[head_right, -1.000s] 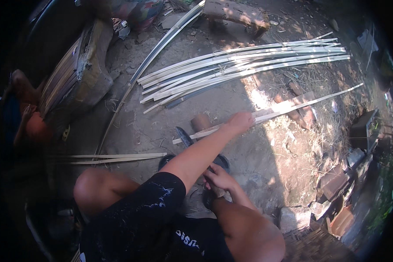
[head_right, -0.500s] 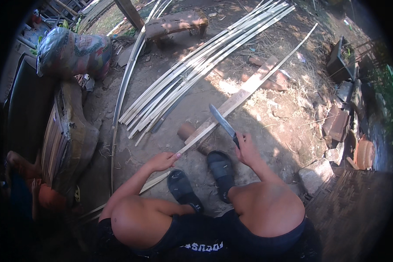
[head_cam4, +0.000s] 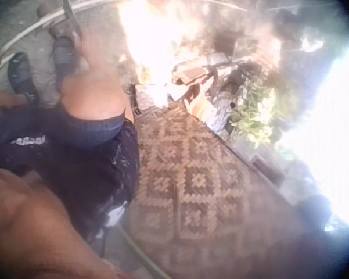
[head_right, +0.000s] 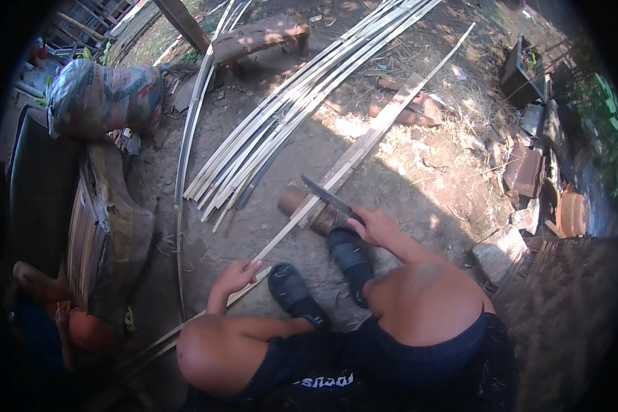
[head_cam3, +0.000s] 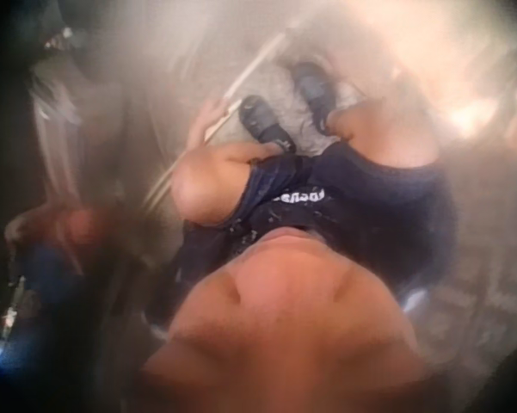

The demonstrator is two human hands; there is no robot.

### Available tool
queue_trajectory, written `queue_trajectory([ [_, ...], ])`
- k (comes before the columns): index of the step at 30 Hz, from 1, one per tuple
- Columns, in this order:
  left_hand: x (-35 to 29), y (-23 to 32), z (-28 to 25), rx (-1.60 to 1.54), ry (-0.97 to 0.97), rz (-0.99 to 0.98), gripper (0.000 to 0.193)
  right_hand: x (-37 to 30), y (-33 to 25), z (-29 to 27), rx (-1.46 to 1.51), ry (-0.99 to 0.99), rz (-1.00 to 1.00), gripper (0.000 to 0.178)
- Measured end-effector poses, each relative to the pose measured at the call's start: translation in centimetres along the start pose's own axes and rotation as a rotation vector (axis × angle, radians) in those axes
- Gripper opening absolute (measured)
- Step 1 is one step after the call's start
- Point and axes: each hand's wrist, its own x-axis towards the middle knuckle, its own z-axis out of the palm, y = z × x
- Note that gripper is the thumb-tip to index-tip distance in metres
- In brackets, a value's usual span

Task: The person sits on the ground and uses a knife to split long bamboo poles into thin strips. They repeatedly position each pole on a wooden block, strike it with the knife to split it, and set the resulting strips aside.

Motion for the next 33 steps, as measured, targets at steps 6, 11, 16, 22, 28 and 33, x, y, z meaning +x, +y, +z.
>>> queue_trajectory([
  [6, -1.2, -6.6, 0.4, -0.093, 0.033, -0.003, 0.052, 2.2, 5.6, -3.3, -0.017, 0.234, 0.212, 0.038],
  [11, -1.6, -3.9, 1.5, -0.245, 0.106, -0.095, 0.048, 1.3, 2.7, -1.6, -0.034, -0.005, 0.067, 0.041],
  [16, -8.4, -13.4, -0.1, -0.111, 0.235, -0.213, 0.051, 1.2, 7.4, -4.3, -0.217, 0.055, 0.104, 0.04],
  [22, -4.4, -4.3, -0.3, -0.13, 0.175, -0.14, 0.051, 1.3, 3.0, 0.7, 0.058, 0.055, -0.161, 0.041],
  [28, -5.4, -14.3, 1.1, -0.237, 0.023, -0.176, 0.055, 2.7, 6.9, -5.3, -0.051, 0.127, 0.34, 0.042],
  [33, -4.6, -2.5, 0.9, -0.339, 0.057, -0.187, 0.048, 2.2, 3.6, -2.8, -0.016, 0.017, 0.104, 0.039],
])
